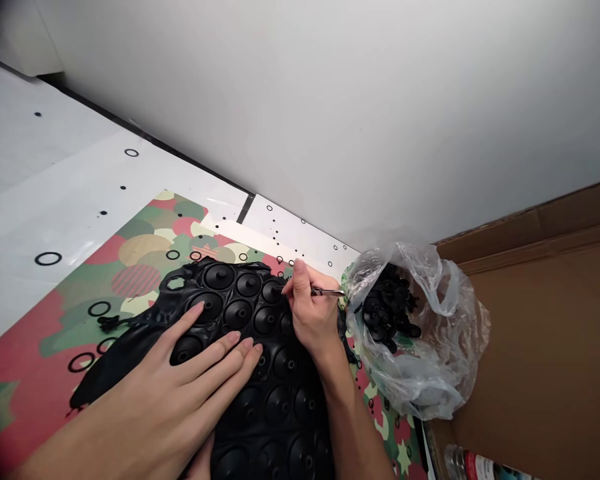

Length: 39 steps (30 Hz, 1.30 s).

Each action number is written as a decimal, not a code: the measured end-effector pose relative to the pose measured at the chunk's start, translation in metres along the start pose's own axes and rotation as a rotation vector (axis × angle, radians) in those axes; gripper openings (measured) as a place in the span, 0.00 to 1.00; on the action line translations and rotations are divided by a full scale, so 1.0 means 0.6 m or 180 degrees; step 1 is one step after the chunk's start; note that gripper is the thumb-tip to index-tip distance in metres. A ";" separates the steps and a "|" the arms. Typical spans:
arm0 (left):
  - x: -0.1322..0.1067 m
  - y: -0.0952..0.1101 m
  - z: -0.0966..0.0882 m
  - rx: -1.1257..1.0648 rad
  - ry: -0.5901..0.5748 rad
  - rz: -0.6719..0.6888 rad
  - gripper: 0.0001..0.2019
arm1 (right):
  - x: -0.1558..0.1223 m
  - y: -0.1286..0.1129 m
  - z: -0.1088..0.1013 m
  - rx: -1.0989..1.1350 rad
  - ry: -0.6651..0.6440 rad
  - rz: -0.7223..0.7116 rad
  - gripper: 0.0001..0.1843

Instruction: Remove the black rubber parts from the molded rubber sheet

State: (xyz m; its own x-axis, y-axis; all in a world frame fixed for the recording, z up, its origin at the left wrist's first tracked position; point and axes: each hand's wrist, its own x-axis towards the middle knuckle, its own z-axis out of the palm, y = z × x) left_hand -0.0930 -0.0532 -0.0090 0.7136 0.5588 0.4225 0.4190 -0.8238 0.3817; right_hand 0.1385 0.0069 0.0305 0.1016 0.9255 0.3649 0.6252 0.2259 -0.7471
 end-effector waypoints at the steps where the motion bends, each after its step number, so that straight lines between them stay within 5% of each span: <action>1: -0.001 0.001 -0.001 0.0009 -0.0019 -0.0022 0.31 | 0.001 -0.001 -0.001 -0.0073 -0.0035 -0.0008 0.34; 8: -0.008 -0.001 0.000 0.0152 0.0025 0.0080 0.28 | 0.008 -0.010 -0.002 -0.0662 -0.0261 -0.0034 0.33; 15: 0.000 0.000 -0.008 0.0069 -0.0041 0.0054 0.29 | 0.003 -0.003 0.012 -0.1230 -0.0394 -0.0836 0.31; 21: -0.009 -0.001 -0.013 -0.0167 -0.0022 0.0007 0.31 | 0.022 0.010 0.028 -0.1424 -0.0441 -0.0623 0.33; 27: -0.004 -0.002 -0.011 -0.0084 -0.0084 0.0077 0.30 | 0.007 -0.002 0.012 -0.0939 -0.0149 -0.0578 0.34; 31: -0.002 -0.001 -0.009 0.0079 -0.0094 0.0089 0.26 | 0.002 -0.021 0.005 0.0140 -0.0079 -0.0051 0.33; 39: -0.004 -0.002 -0.009 0.0112 -0.0132 0.0083 0.26 | 0.039 -0.045 0.051 0.0527 -0.0471 0.0183 0.38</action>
State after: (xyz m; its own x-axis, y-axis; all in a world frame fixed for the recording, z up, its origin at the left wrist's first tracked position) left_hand -0.0985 -0.0530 -0.0063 0.7468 0.5334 0.3972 0.4191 -0.8412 0.3417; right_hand 0.1003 0.0318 0.0425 0.0112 0.9700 0.2428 0.4848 0.2071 -0.8497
